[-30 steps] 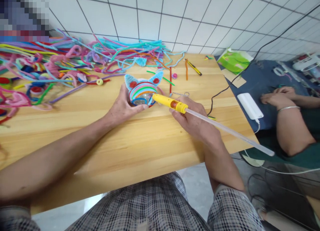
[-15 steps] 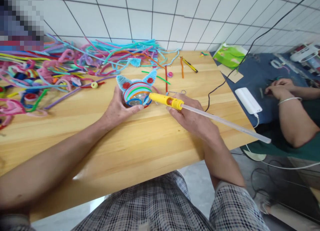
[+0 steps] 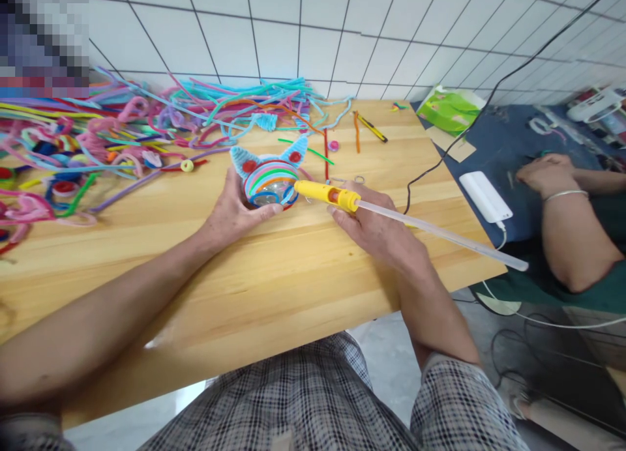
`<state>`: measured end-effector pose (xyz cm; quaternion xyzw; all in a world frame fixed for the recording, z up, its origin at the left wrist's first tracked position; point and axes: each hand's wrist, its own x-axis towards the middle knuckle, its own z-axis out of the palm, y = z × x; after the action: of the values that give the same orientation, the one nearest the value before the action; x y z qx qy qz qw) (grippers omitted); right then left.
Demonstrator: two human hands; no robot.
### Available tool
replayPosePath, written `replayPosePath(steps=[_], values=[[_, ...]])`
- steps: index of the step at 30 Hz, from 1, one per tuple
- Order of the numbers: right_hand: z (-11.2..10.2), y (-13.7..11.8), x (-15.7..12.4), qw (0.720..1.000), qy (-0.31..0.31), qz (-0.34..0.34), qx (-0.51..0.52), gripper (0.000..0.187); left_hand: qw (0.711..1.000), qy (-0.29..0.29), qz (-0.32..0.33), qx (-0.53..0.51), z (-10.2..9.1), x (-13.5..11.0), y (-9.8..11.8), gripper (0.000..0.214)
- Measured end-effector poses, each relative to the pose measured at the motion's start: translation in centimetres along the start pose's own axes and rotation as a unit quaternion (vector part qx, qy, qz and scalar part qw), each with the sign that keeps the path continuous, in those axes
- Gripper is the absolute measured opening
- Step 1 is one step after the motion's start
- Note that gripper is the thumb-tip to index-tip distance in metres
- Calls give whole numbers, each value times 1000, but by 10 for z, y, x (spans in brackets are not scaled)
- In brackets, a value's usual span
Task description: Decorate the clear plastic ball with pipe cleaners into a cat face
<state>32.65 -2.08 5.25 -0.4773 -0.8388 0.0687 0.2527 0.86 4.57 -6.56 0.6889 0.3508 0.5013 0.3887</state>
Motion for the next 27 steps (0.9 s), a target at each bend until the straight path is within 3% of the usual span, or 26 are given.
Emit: replayPosePath(steps=[27], values=[[0, -1, 3, 1000, -11, 7, 9, 14, 1000, 3, 0, -3, 2, 0, -2, 112]])
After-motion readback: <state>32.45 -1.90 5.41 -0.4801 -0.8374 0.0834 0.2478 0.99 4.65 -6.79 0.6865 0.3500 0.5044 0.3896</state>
